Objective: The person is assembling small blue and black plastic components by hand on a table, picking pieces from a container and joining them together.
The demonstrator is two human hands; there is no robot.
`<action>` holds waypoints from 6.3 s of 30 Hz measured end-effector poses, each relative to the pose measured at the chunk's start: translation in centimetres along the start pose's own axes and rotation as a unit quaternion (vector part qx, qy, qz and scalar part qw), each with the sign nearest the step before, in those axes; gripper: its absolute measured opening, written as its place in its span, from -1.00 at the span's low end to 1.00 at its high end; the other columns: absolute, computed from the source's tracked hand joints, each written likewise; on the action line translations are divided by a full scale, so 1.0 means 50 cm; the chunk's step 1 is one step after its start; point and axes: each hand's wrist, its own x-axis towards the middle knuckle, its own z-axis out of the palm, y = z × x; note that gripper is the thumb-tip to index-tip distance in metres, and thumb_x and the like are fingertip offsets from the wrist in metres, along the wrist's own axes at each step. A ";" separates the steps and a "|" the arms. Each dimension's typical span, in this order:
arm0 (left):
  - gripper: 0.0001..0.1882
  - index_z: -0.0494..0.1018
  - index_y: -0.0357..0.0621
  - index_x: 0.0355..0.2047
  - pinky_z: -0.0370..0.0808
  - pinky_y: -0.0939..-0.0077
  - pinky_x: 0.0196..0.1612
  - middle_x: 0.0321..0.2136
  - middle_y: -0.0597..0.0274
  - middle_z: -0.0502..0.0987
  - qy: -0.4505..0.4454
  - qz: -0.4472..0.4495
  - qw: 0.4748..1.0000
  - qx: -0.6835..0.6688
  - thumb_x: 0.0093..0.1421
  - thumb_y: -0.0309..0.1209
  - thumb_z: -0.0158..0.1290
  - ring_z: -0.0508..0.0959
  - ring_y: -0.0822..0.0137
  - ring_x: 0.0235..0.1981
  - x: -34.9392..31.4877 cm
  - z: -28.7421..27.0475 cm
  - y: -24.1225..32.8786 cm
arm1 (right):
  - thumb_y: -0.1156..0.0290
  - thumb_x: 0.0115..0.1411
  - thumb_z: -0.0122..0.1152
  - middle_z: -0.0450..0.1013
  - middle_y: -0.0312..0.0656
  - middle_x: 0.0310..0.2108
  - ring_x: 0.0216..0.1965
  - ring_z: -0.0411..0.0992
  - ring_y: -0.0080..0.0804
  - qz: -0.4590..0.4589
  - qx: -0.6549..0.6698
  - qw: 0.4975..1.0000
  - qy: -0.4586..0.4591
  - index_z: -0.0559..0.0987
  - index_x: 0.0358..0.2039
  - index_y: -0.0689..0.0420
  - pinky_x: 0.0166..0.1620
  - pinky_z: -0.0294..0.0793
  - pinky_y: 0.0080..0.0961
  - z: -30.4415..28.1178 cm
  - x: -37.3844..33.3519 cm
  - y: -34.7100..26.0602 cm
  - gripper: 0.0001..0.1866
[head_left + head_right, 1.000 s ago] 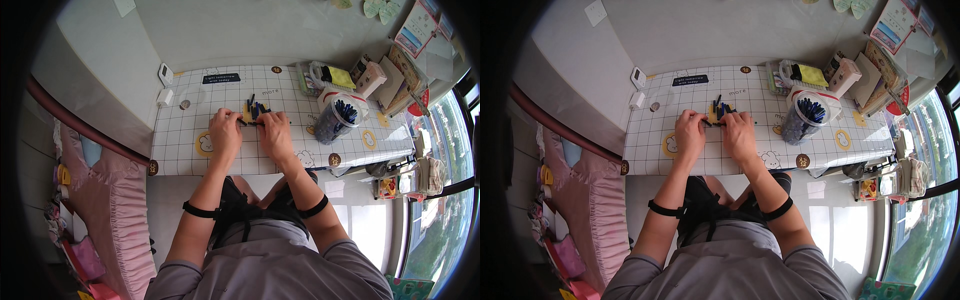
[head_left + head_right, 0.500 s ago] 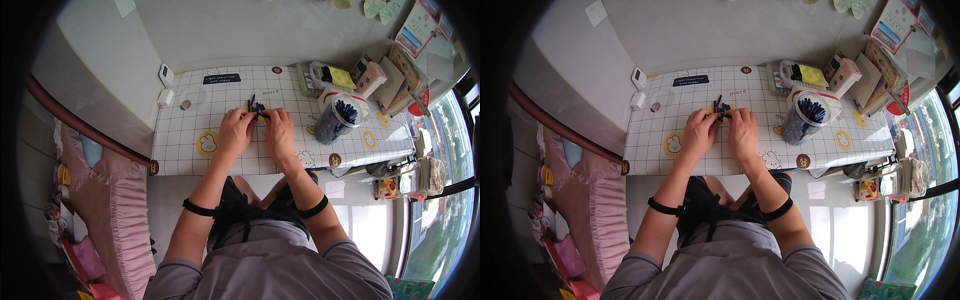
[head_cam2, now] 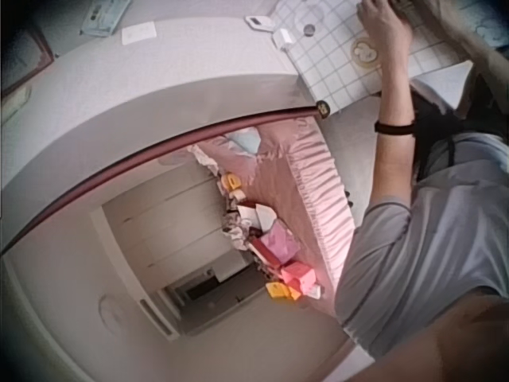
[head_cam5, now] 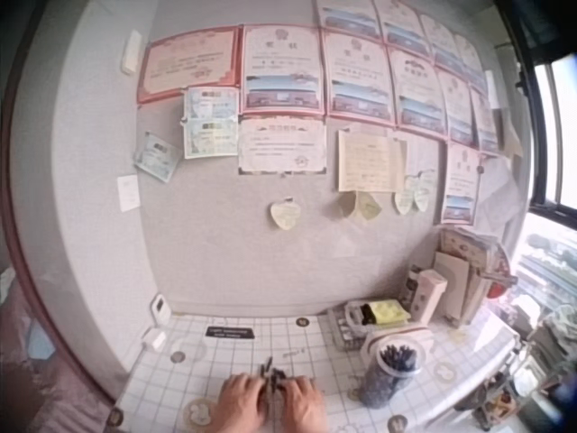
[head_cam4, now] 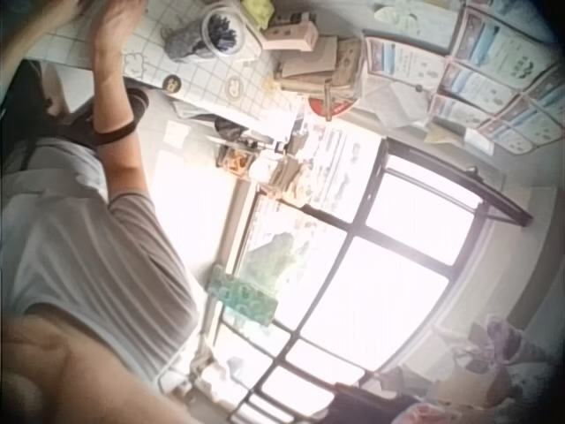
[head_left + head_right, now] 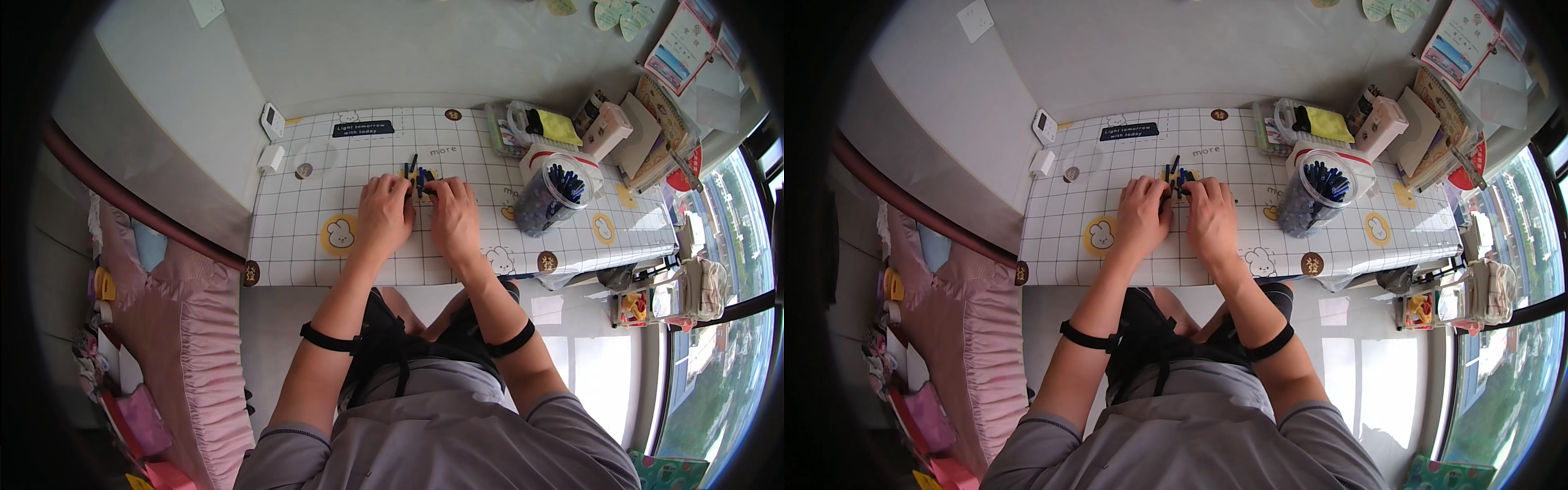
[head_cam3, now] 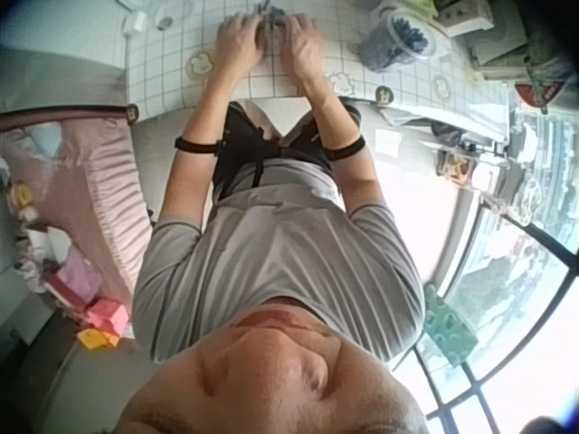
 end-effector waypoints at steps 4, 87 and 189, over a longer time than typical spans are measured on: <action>-0.84 0.24 -0.17 -0.57 0.22 0.42 -0.35 -0.57 0.21 0.28 -0.014 -0.018 1.000 -0.003 -0.22 -0.51 -0.03 0.29 0.21 -0.45 -0.008 0.000 -0.003 | 0.60 -0.16 -0.13 0.25 -0.16 -0.48 -0.42 0.20 -0.22 0.004 -0.002 1.000 -0.003 0.34 -0.46 0.18 -0.33 0.19 -0.43 -0.001 -0.001 0.006 -0.83; -0.88 0.40 -0.26 -0.60 0.33 0.42 -0.42 -0.59 0.07 0.39 -0.147 -0.127 0.981 -0.019 -0.27 -0.57 0.02 0.39 0.16 -0.51 0.014 -0.040 0.014 | 0.49 -0.26 0.05 0.33 -0.19 -0.70 -0.56 0.33 -0.26 0.062 -0.076 0.982 -0.163 0.40 -0.73 0.12 -0.49 0.32 -0.43 -0.052 0.020 -0.014 -0.98; -0.78 0.41 -0.20 -0.50 0.39 0.67 -0.58 -0.59 0.19 0.44 0.059 0.181 0.931 -0.311 -0.26 -0.65 0.04 0.46 0.35 -0.59 0.137 -0.029 0.178 | 0.69 -0.26 0.09 0.37 -0.19 -0.57 -0.56 0.37 -0.46 -0.041 0.118 0.981 0.146 0.43 -0.59 0.25 -0.51 0.38 -0.67 -0.255 0.032 0.016 -0.87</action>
